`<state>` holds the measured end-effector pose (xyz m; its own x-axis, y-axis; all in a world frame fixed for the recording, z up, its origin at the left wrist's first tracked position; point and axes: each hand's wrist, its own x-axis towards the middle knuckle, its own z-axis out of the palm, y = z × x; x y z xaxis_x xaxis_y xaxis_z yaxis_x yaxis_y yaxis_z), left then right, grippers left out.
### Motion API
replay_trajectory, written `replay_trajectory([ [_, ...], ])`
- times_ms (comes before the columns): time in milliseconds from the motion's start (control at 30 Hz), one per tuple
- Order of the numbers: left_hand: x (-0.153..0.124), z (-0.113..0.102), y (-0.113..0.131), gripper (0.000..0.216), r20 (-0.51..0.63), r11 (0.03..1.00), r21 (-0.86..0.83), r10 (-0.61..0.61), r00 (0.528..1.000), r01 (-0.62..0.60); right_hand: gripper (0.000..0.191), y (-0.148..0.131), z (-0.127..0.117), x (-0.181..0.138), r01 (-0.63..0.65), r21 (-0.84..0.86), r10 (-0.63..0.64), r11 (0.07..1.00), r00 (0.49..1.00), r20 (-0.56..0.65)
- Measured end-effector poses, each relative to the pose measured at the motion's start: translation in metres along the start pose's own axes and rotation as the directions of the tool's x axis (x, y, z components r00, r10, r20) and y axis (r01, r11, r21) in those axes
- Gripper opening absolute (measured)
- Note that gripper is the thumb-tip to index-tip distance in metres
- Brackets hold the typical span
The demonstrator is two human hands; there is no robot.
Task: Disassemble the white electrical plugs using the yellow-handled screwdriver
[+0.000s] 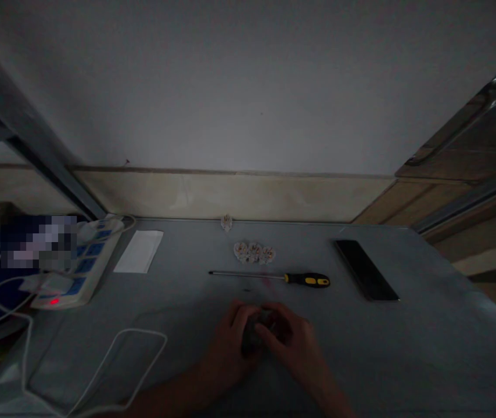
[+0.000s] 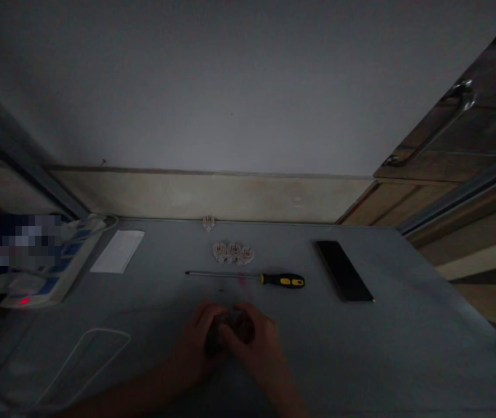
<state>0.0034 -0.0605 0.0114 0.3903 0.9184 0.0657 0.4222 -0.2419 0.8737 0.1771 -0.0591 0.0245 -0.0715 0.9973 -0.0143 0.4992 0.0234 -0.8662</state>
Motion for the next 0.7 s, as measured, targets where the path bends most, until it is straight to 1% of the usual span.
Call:
replay_trajectory([
  [133, 0.0, 0.003, -0.005, 0.052, -0.016, 1.0, -0.004, -0.028, 0.999, 0.028, 0.039, 0.001, 0.009, -0.004, -0.107, 0.047, 0.107, 0.993, 0.994, 0.015],
  [267, 0.001, 0.001, -0.005, 0.054, -0.015, 0.999, -0.031, -0.008, 1.0, 0.007, 0.034, -0.002, 0.014, -0.001, -0.144, 0.107, 0.142, 0.984, 0.99, 0.022],
  [400, 0.001, 0.0, -0.008, 0.053, -0.018, 0.998, -0.05, 0.044, 0.999, -0.045, 0.028, -0.004, 0.01, 0.002, -0.181, 0.224, 0.159, 0.957, 0.981, 0.114],
  [467, 0.001, 0.0, -0.009, 0.051, -0.02, 0.997, -0.057, 0.051, 0.998, -0.052, 0.028, -0.001, 0.007, 0.004, -0.208, 0.302, 0.166, 0.93, 0.973, 0.161],
  [567, 0.002, -0.001, -0.009, 0.053, -0.028, 0.998, -0.046, 0.042, 0.999, -0.043, 0.036, 0.008, 0.002, 0.006, -0.267, 0.41, 0.192, 0.872, 0.957, 0.216],
  [700, 0.003, -0.006, -0.005, 0.058, -0.027, 0.997, 0.066, 0.04, 0.999, -0.038, 0.048, 0.018, -0.009, 0.006, -0.375, 0.536, 0.27, 0.756, 0.925, 0.267],
])
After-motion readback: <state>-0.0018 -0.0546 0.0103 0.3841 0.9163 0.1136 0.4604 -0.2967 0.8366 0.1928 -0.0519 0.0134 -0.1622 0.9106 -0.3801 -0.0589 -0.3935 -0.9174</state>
